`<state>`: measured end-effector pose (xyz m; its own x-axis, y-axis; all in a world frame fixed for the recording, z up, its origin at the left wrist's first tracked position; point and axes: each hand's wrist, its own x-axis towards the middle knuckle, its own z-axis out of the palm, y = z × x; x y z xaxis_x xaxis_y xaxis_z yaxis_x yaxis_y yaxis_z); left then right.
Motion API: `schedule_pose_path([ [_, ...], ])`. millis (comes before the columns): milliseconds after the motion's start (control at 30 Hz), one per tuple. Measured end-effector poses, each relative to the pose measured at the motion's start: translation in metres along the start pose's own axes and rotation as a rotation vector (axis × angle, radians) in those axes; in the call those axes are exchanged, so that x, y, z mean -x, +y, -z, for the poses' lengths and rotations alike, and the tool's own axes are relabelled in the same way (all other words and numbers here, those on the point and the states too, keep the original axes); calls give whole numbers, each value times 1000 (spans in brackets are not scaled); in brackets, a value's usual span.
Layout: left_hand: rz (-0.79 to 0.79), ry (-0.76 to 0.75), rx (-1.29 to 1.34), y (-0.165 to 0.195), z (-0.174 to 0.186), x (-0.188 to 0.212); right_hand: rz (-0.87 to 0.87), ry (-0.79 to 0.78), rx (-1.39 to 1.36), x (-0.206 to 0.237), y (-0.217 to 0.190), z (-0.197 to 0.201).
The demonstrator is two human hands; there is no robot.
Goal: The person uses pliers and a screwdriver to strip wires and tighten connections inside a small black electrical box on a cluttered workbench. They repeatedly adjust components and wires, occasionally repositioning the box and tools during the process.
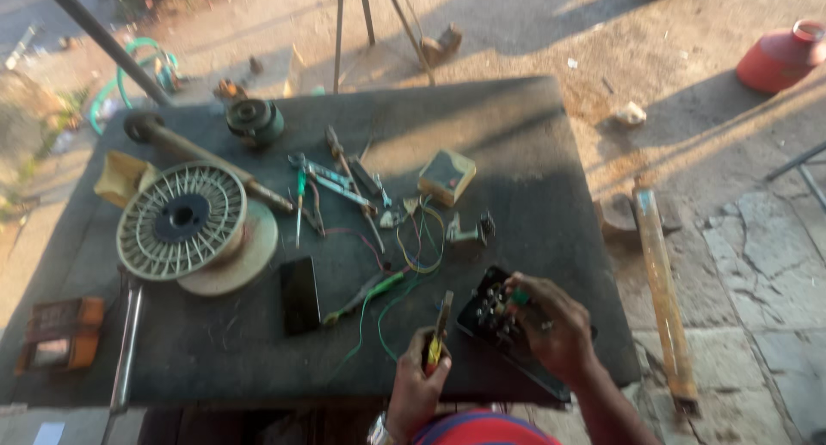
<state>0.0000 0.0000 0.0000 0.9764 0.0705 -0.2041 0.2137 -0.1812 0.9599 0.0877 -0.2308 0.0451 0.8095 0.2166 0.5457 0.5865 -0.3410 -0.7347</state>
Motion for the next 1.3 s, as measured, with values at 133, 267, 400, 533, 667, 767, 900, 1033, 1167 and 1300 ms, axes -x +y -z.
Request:
schedule_pose_path([
  [133, 97, 0, 12, 10, 7, 8, 115, 53, -12, -1, -20, 6],
  [267, 37, 53, 32, 10, 13, 8, 146, 92, -42, -3, -20, -2],
  [400, 35, 56, 35, -1, 20, 12, 75, 150, -121, 0, -12, -5],
  [533, 45, 62, 48, -2, 23, 12, 116, 138, -132, 8, -14, -6],
  [667, 36, 60, 45, -4, 23, 10, 12, 59, -40, 15, -11, -15],
  [767, 10, 62, 36, -2, 23, 9, -46, 22, 12, 19, -7, -26],
  [900, 62, 52, 15, 4, 24, 6, -27, 13, 19, 16, 0, -26],
  [1033, 86, 39, 19, 5, 24, 3, 15, 3, -13, 17, 4, -24],
  [1167, -93, 80, -7, -10, 25, 0, 29, 8, -41, 18, 10, -22],
  [1300, -61, 77, -11, -24, 28, 1, 81, 57, -186, 14, 11, -22],
])
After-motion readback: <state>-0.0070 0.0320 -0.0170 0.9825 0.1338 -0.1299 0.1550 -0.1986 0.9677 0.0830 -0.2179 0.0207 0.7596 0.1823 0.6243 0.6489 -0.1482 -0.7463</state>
